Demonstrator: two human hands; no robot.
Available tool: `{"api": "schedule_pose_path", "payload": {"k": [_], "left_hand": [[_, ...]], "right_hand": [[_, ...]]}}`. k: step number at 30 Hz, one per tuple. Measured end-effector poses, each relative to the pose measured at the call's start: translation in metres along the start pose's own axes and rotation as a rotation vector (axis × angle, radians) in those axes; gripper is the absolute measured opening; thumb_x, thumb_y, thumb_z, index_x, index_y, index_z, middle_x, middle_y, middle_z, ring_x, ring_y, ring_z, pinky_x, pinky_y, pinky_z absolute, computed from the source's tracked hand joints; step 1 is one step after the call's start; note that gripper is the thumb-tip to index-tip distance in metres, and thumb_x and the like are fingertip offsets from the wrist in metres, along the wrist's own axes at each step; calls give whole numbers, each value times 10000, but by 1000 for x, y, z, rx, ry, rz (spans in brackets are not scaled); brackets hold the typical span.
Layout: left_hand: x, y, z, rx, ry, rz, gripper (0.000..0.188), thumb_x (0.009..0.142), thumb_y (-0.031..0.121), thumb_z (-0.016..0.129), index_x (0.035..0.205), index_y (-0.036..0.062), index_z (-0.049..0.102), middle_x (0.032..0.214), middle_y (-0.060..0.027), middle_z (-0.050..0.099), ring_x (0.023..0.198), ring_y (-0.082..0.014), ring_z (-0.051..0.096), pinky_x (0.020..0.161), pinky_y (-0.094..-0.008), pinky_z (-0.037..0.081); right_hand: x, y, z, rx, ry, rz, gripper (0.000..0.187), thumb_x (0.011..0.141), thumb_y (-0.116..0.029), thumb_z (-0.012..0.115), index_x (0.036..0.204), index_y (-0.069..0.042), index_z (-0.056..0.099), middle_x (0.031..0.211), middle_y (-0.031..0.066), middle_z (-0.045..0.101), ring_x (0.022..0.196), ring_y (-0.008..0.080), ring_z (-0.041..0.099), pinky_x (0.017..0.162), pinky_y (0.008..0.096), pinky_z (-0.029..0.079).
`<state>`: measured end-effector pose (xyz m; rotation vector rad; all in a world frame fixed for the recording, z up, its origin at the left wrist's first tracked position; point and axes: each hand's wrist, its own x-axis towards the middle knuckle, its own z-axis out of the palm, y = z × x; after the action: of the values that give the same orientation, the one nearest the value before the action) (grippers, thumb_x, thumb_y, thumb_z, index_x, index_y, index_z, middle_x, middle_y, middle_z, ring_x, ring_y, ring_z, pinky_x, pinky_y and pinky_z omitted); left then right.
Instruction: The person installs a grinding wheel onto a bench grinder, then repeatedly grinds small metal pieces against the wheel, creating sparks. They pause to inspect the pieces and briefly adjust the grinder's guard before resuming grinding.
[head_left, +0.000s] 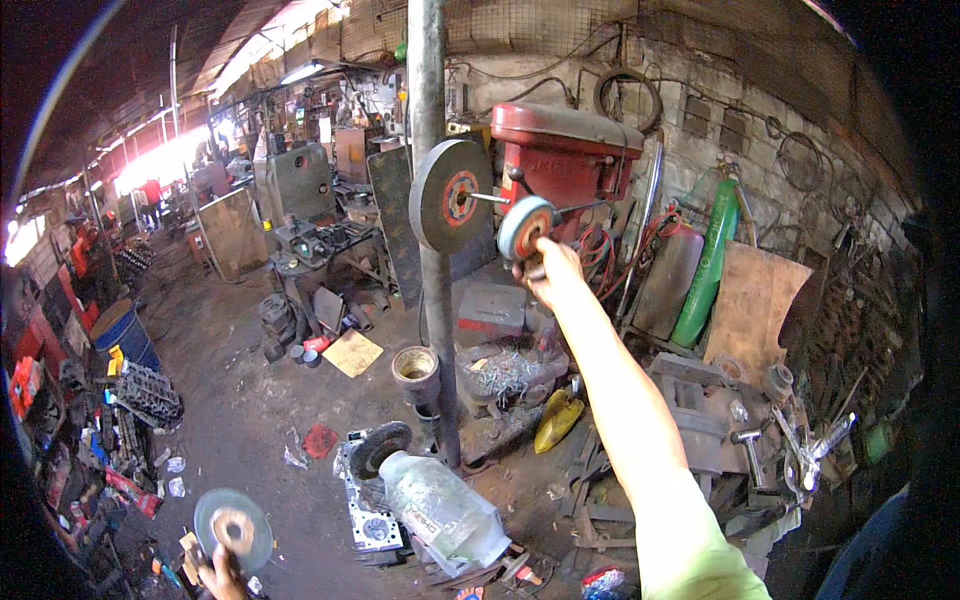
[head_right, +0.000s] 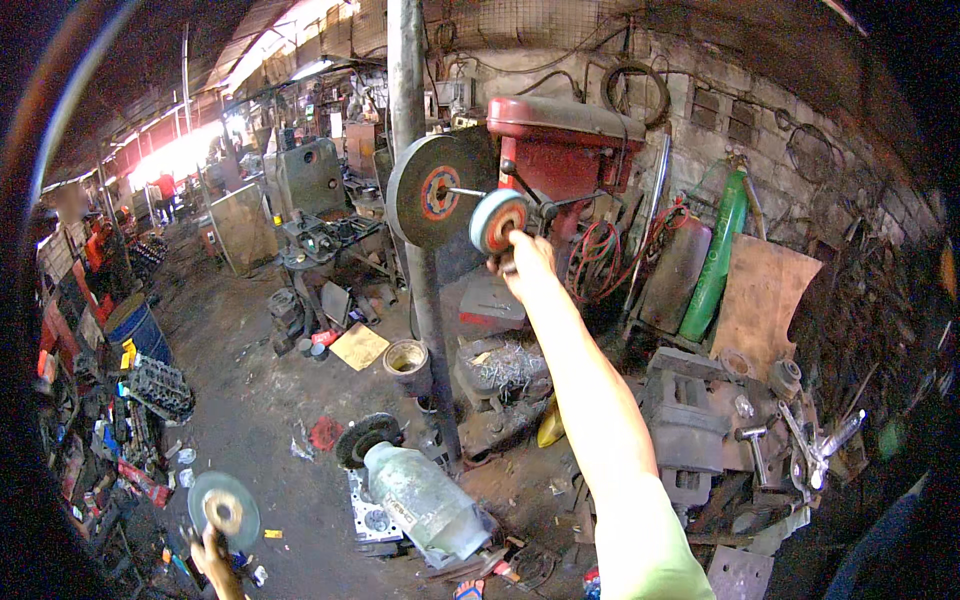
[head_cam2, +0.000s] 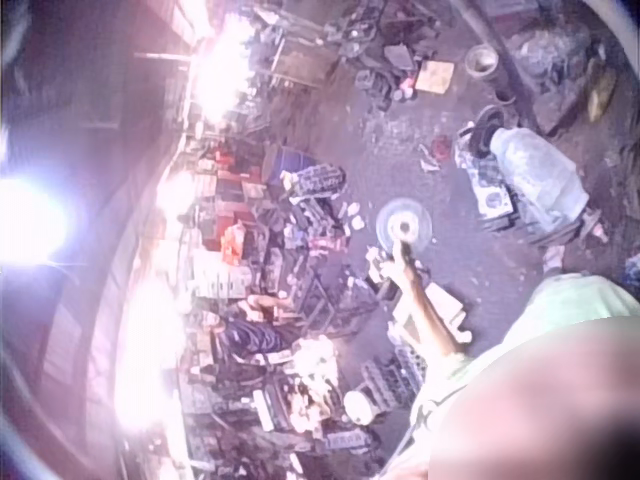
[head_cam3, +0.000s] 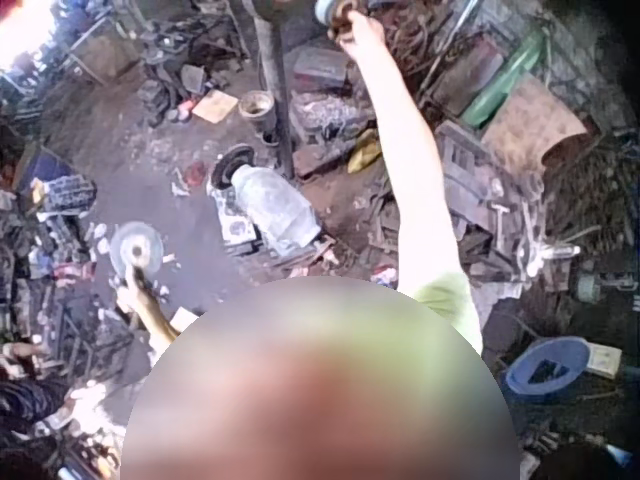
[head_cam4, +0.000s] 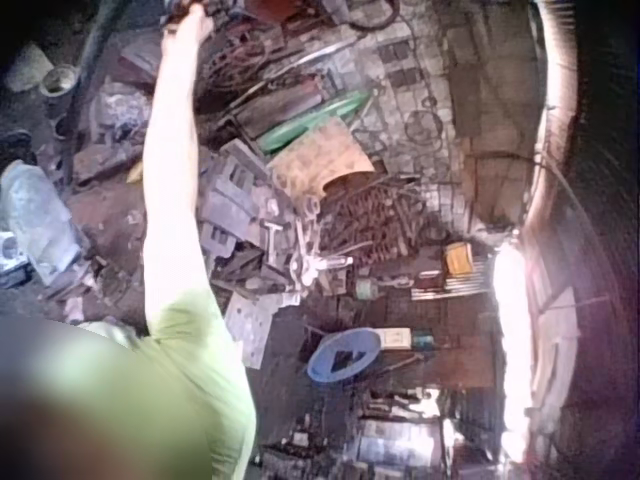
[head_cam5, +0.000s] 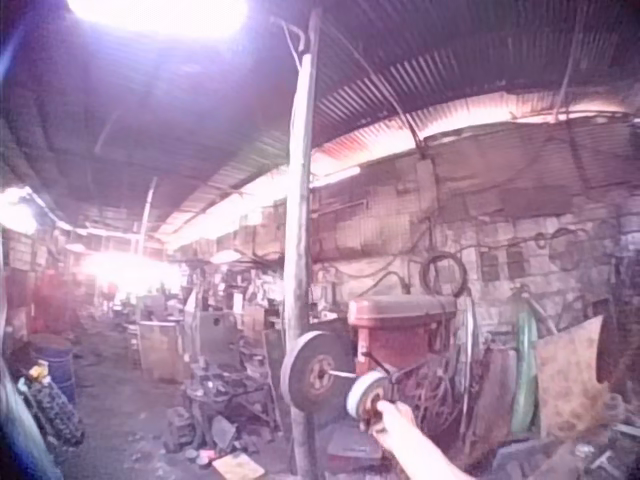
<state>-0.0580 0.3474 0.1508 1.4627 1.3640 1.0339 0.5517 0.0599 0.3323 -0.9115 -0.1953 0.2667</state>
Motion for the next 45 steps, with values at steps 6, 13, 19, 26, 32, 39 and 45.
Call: {"api": "schedule_pose_path", "payload": {"k": [6,13,19,26,32,39,45], "left_hand": [[-40,-45,-43,-143,-69,-195,681,836,333,694,1374,17,420,1230,-207,531,1037,-230,537,841,-316,446],[-53,-56,-61,101,-95,-560,719,846,376,666,1397,24,367,1306,-184,471,1132,-240,468,951,-394,392],[-55,-94,-58,250,-61,-274,538,902,283,622,1304,-46,479,1188,-242,565,941,-267,588,775,-332,510],[-60,-132,-57,-10,80,-220,330,817,180,667,1054,-35,585,956,-96,629,857,-176,578,789,-316,461],[-74,-119,-57,-25,80,-347,377,824,159,666,1137,-36,584,1026,-100,644,908,-171,600,841,-312,475],[-99,-110,-50,-167,90,-230,355,825,155,649,1112,-49,600,1004,-114,652,911,-184,612,849,-321,483],[-130,-126,-46,-87,117,-259,350,823,225,700,1037,-47,645,920,-75,678,828,-129,617,775,-298,499]], "right_hand": [[25,-8,42,-107,124,-14,292,879,-163,561,1124,-6,535,995,194,592,818,309,595,566,433,549],[47,-1,48,-173,172,-15,281,887,-185,571,1107,-10,561,985,182,611,770,298,612,553,424,548],[59,15,54,-174,185,-71,371,836,-151,619,1179,-42,527,1132,153,562,1025,370,577,771,550,533],[44,32,62,-118,88,-158,406,914,-416,596,1225,-169,509,1024,57,553,807,223,577,580,345,486],[42,40,79,-332,-143,-202,392,881,-408,662,1123,-131,528,909,38,522,706,164,549,544,296,481],[105,37,62,-290,-136,-15,454,781,-429,761,1090,-156,569,1016,32,504,896,203,470,742,435,433],[88,48,15,-284,-346,36,578,859,-399,689,1324,-119,490,1089,36,575,1024,141,528,805,310,466]]}}
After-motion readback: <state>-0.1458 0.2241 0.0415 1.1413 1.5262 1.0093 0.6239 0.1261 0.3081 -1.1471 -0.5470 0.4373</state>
